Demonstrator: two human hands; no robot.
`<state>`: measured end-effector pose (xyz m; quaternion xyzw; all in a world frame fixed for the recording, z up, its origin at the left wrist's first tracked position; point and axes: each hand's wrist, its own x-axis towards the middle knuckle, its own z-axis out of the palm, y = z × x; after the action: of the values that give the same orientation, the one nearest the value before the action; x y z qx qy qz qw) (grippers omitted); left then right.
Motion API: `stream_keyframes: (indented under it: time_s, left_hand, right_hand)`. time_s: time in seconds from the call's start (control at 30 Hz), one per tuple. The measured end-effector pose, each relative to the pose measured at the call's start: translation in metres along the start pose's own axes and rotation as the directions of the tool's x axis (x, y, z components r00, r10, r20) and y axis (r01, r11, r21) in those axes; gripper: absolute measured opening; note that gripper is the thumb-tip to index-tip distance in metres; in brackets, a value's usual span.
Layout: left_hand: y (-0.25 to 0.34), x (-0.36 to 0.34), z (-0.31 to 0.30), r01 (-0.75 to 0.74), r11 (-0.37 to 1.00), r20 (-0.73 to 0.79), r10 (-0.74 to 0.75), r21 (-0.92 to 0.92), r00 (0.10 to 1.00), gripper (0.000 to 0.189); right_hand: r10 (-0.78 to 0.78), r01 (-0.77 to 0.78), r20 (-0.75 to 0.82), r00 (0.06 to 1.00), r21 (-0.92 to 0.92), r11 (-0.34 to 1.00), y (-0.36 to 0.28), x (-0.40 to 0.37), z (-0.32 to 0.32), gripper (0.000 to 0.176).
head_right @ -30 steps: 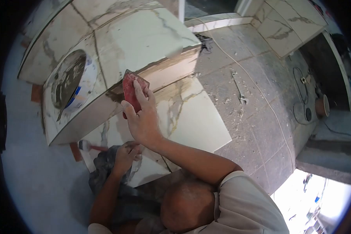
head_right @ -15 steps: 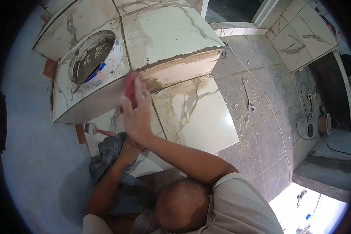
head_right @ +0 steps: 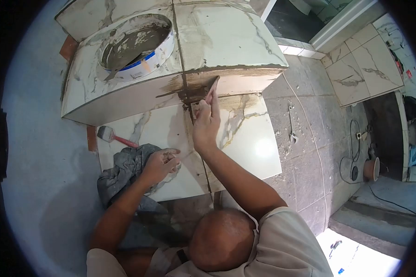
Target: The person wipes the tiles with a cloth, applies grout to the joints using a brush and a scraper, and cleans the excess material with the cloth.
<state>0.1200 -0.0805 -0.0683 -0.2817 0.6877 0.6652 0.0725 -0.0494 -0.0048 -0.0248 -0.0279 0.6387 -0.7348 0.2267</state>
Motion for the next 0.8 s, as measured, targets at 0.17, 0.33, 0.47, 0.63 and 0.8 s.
stream_keyframes:
  time_s: [0.17, 0.33, 0.47, 0.63, 0.8]
  left_hand:
    - [-0.014, 0.002, -0.002, -0.020, 0.998, 0.001, 0.021, -0.059, 1.000, 0.032]
    - [0.010, 0.000, -0.011, -0.131, 0.817, 0.084, 0.101, 0.561, 0.991, 0.032]
    - [-0.008, -0.001, -0.002, -0.045, 0.994, -0.068, 0.038, -0.096, 0.997, 0.032]
    - [-0.009, 0.002, -0.005, 0.002, 0.998, 0.018, -0.001, -0.060, 1.000, 0.038]
    - [-0.007, 0.001, -0.005, 0.008, 0.996, 0.005, -0.007, -0.092, 1.000, 0.034]
  right_hand:
    - [0.060, -0.064, 0.240, 0.969, 0.008, 0.998, 0.033, -0.018, 0.039, 0.059]
    - [0.093, -0.071, 0.411, 0.907, -0.068, 0.995, 0.039, -0.044, 0.039, 0.059]
    - [0.134, -0.144, 0.158, 0.978, 0.051, 0.988, 0.026, -0.028, 0.019, 0.056]
    - [0.126, -0.113, -0.038, 0.991, 0.242, 0.964, 0.022, 0.005, 0.012, 0.055]
    - [0.193, -0.196, 0.032, 0.981, 0.210, 0.958, 0.028, -0.006, 0.038, 0.058]
